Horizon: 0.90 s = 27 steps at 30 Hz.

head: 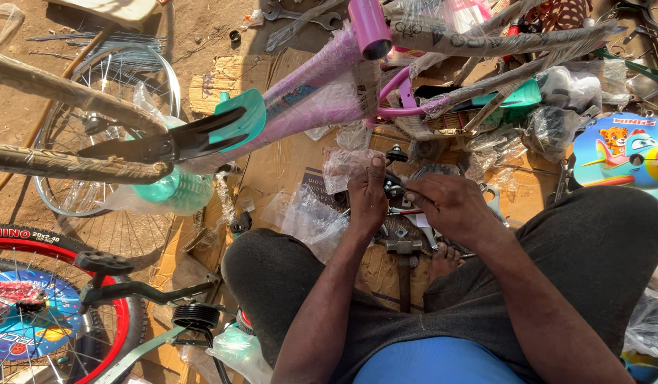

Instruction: The person is assembling a pink children's bicycle, focusing on attaching the handlebars to the frame. They use a wrench to tighten the bolts securing the handlebars in place. The bicycle frame is partially wrapped in protective plastic.

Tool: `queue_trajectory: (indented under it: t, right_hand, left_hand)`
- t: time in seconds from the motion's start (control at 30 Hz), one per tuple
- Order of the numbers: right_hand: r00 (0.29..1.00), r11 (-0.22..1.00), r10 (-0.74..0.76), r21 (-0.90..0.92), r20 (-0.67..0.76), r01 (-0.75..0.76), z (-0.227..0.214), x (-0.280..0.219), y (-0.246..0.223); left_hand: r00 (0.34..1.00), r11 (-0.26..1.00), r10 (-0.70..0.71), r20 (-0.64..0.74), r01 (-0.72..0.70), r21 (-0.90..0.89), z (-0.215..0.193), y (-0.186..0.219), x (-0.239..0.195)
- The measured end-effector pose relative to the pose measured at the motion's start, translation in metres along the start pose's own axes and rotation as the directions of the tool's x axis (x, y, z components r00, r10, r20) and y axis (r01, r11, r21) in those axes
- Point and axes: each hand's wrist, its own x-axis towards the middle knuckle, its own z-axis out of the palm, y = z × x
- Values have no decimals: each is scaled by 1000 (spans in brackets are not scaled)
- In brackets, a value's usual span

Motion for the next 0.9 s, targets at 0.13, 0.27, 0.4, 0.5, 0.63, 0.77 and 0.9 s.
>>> queue_trajectory:
  t: [0.13,0.27,0.4,0.5,0.63,0.77,0.9]
  right_hand:
    - [999,999,-29,-37,-16,29,8,-3,1]
    - [981,998,-54,-49,-189,45,42,-15,1]
    - [947,999,-18,-38,-320,6,67,-24,4]
    - [929,998,-6,-55,-370,-16,73,-20,1]
    - [990,989,32,146,-140,-11,47,-16,-4]
    - [964,890,252,413,-90,-194,14,-37,13]
    - [911,563,297,823,-286,75,19,-21,33]
  left_hand:
    - [999,991,1,-39,5,130,5,4,-3]
    - [994,978,50,-100,-28,208,5,1,-2]
    - [998,994,9,-62,-2,111,1,-16,-4]
    - [996,998,-65,-55,64,-20,-2,-26,0]
    - [999,998,39,-37,-41,-54,-7,-7,4]
    - [982,988,75,176,-49,-148,-27,26,-5]
    - [931,992,75,358,-31,-126,-26,39,-25]
